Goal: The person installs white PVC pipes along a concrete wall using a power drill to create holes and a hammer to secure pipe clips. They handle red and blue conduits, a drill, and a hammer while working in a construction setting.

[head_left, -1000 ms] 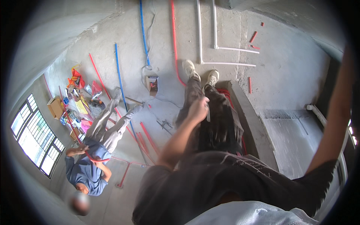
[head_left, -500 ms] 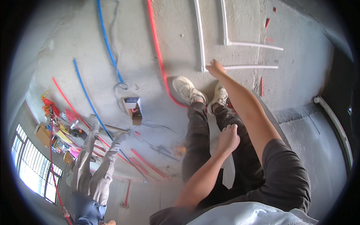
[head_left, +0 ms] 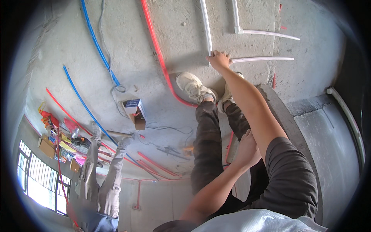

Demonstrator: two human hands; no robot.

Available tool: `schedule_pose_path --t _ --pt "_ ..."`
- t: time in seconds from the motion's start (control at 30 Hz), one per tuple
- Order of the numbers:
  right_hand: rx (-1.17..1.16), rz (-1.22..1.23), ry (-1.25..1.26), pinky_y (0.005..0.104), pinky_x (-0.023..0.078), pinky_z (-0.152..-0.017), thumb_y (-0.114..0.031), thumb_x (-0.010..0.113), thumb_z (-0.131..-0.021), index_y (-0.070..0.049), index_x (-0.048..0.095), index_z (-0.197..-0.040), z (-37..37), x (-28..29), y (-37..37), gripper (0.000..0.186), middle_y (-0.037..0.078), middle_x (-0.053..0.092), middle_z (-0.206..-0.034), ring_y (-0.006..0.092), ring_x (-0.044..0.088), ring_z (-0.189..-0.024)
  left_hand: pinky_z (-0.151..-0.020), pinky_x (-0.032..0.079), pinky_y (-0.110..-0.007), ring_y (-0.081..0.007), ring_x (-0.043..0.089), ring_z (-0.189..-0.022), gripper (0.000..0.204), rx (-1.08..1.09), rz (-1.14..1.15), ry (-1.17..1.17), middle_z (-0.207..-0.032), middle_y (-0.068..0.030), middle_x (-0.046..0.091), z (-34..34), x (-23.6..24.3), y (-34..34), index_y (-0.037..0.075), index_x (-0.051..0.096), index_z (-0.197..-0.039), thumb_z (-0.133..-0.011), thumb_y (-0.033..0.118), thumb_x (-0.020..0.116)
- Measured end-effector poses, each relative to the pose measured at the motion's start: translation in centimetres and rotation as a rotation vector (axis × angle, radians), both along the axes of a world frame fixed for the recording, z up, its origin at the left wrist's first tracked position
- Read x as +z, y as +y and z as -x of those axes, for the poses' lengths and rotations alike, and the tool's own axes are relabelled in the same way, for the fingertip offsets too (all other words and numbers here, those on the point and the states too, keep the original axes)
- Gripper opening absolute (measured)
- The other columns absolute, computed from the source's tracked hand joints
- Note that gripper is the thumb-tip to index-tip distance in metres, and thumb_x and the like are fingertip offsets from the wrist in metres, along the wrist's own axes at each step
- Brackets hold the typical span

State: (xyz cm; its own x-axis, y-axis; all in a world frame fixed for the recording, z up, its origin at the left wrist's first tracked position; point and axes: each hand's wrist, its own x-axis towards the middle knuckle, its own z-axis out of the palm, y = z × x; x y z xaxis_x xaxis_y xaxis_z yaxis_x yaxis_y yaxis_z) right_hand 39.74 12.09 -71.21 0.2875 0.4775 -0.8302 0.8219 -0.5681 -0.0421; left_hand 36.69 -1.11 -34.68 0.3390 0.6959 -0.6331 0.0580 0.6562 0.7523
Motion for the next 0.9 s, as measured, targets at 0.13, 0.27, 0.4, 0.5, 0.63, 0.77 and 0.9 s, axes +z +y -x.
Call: schedule_pose_path --t 0.13,0.27,0.4,0.5,0.63,0.77,0.9 --pt "-0.020 0.022 0.012 0.0721 0.025 -0.114 -0.055 0.074 -0.085 -0.025 0.076 -0.122 0.2 0.0 0.2 0.048 0.018 0.055 -0.146 0.0502 0.032 -0.146 -0.100 0.048 -0.050 -0.0425 0.060 -0.116 0.035 0.036 0.023 -0.067 -0.120 -0.0202 0.066 0.1 -0.3 0.4 -0.001 0.065 -0.120 -0.090 0.014 0.073" --pt "-0.027 0.029 -0.001 0.0718 0.027 -0.113 -0.058 0.075 -0.082 -0.026 0.078 -0.120 0.3 0.0 0.2 0.051 0.018 0.055 -0.146 0.0508 0.034 -0.144 -0.096 0.049 -0.051 -0.0427 0.060 -0.112 0.033 0.071 0.000 -0.038 -0.118 -0.0203 0.066 0.3 -0.3 0.6 -0.001 0.065 -0.119 -0.090 0.014 0.073" --pt "-0.063 0.058 0.014 0.0747 0.021 -0.116 -0.054 0.082 -0.083 -0.023 0.078 -0.113 0.4 0.3 0.7 0.044 0.016 0.055 -0.148 0.0502 0.027 -0.151 -0.092 0.049 -0.051 -0.0425 0.060 -0.108 0.032 0.031 -0.016 -0.024 -0.115 -0.0200 0.066 0.4 -0.7 0.4 -0.001 0.066 -0.117 -0.090 0.014 0.074" --pt "-0.051 0.073 0.004 0.0753 0.021 -0.115 -0.054 0.082 -0.082 -0.022 0.078 -0.112 0.3 0.3 0.8 0.044 0.016 0.056 -0.147 0.0492 0.028 -0.150 -0.090 0.049 -0.051 -0.0422 0.061 -0.105 0.030 0.037 -0.007 -0.020 -0.113 -0.0199 0.066 0.3 -0.7 0.5 -0.001 0.066 -0.115 -0.090 0.014 0.073" --pt "-0.021 0.075 -0.012 0.0751 0.022 -0.115 -0.055 0.083 -0.080 -0.023 0.077 -0.112 0.6 0.3 0.9 0.045 0.016 0.055 -0.149 0.0494 0.029 -0.150 -0.088 0.049 -0.051 -0.0419 0.061 -0.101 0.028 0.063 0.003 -0.018 -0.109 -0.0202 0.066 0.5 -0.8 1.0 -0.001 0.066 -0.112 -0.089 0.015 0.074" --pt "0.039 0.129 -0.046 0.0727 0.025 -0.117 -0.057 0.084 -0.078 -0.022 0.075 -0.122 1.0 0.6 2.0 0.057 0.018 0.052 -0.154 0.0500 0.030 -0.151 -0.091 0.050 -0.050 -0.0428 0.062 -0.104 0.028 0.063 -0.022 -0.010 -0.111 -0.0210 0.067 0.7 -0.3 1.8 0.000 0.066 -0.112 -0.090 0.014 0.073" --pt "0.066 0.093 -0.090 0.0676 0.023 -0.123 -0.060 0.079 -0.078 -0.010 0.058 -0.147 0.8 3.3 1.9 0.087 0.022 0.045 -0.160 0.0477 0.028 -0.155 -0.092 0.052 -0.052 -0.0451 0.064 -0.107 0.026 0.032 0.060 0.002 -0.114 -0.0240 0.068 1.5 0.3 3.2 -0.001 0.066 -0.114 -0.090 0.009 0.068"
